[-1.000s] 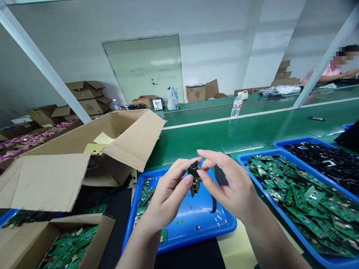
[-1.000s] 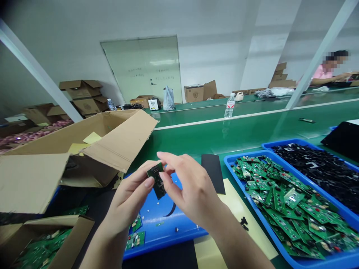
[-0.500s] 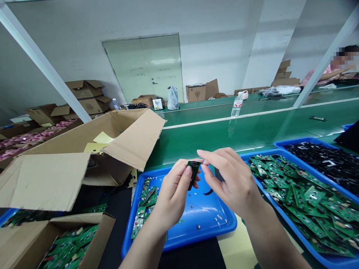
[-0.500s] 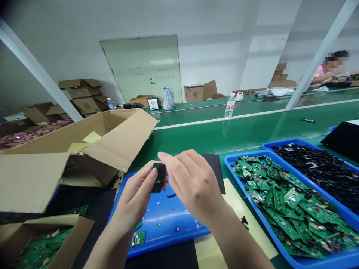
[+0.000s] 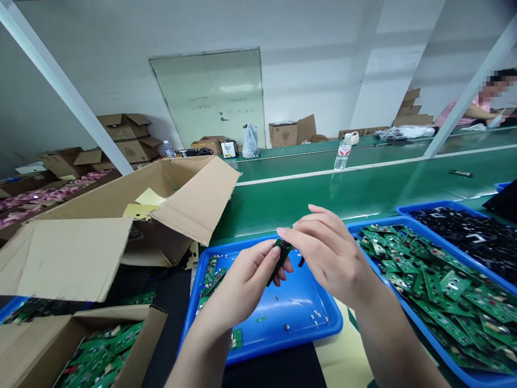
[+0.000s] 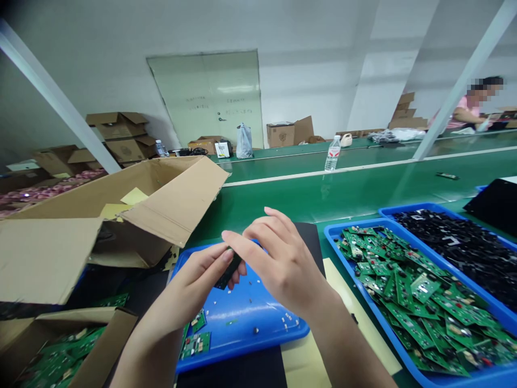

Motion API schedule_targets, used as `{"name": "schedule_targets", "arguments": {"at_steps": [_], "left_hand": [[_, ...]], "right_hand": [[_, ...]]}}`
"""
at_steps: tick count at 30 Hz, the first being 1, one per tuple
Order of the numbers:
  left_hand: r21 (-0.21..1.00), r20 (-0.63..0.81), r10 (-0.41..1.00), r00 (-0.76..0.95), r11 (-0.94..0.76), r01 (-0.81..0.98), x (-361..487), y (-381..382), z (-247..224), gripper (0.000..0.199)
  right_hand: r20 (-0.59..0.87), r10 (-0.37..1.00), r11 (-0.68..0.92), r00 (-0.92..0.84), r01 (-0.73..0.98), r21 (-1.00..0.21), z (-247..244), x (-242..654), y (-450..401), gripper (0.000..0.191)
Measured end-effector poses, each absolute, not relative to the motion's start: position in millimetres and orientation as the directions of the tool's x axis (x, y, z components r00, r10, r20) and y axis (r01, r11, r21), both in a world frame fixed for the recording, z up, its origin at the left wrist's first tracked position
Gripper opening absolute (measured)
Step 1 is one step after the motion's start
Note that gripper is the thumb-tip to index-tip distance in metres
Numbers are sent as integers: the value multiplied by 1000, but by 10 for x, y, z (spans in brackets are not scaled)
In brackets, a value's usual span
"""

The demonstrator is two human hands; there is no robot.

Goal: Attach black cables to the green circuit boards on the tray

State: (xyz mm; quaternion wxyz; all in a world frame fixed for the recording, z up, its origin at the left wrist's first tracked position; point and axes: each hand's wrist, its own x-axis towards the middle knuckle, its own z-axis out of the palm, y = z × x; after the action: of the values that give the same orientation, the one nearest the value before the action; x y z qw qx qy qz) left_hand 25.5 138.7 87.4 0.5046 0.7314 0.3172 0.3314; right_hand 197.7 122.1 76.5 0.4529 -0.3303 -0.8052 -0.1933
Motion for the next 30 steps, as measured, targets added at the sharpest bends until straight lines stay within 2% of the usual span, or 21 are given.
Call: {"name": "schedule_targets", "arguments": {"at_steps": [5, 9, 12, 14, 16, 22, 25, 30], "left_hand": [[932, 172, 794, 583, -323, 165, 243, 1403, 884, 30], [885, 265, 786, 558, -428, 183, 192, 1422, 877, 28], [821, 333, 752, 569, -528, 218, 149, 1419, 862, 24], [783, 367, 728, 579, -578, 230, 137, 1415, 846, 29], [745, 415, 706, 573, -626, 230, 141, 1418, 825, 36], [619, 565, 656, 500, -738, 269, 183, 1464, 766, 39], [548, 647, 613, 454, -787, 282, 197, 1475, 770, 40], [490, 723, 562, 401, -827, 276, 210, 1469, 781, 38]], "right_hand": [[858, 357, 742, -370, 670, -20, 726, 1958, 1262, 37], [930, 306, 765, -205, 634, -112, 751, 2000, 1281, 46], [896, 430, 730, -109, 626, -274, 780, 2058, 1260, 41], [820, 554, 697, -144, 619, -362, 781, 2083, 1241, 36], [759, 624, 673, -186, 621, -401, 766, 2090, 1229, 31], [802, 568, 705, -186, 612, -358, 723, 2085, 1233, 7], [823, 533, 724, -196, 609, -324, 744, 2070, 1205, 7], [836, 524, 752, -162, 549, -365, 789, 2015, 1146, 9]]}}
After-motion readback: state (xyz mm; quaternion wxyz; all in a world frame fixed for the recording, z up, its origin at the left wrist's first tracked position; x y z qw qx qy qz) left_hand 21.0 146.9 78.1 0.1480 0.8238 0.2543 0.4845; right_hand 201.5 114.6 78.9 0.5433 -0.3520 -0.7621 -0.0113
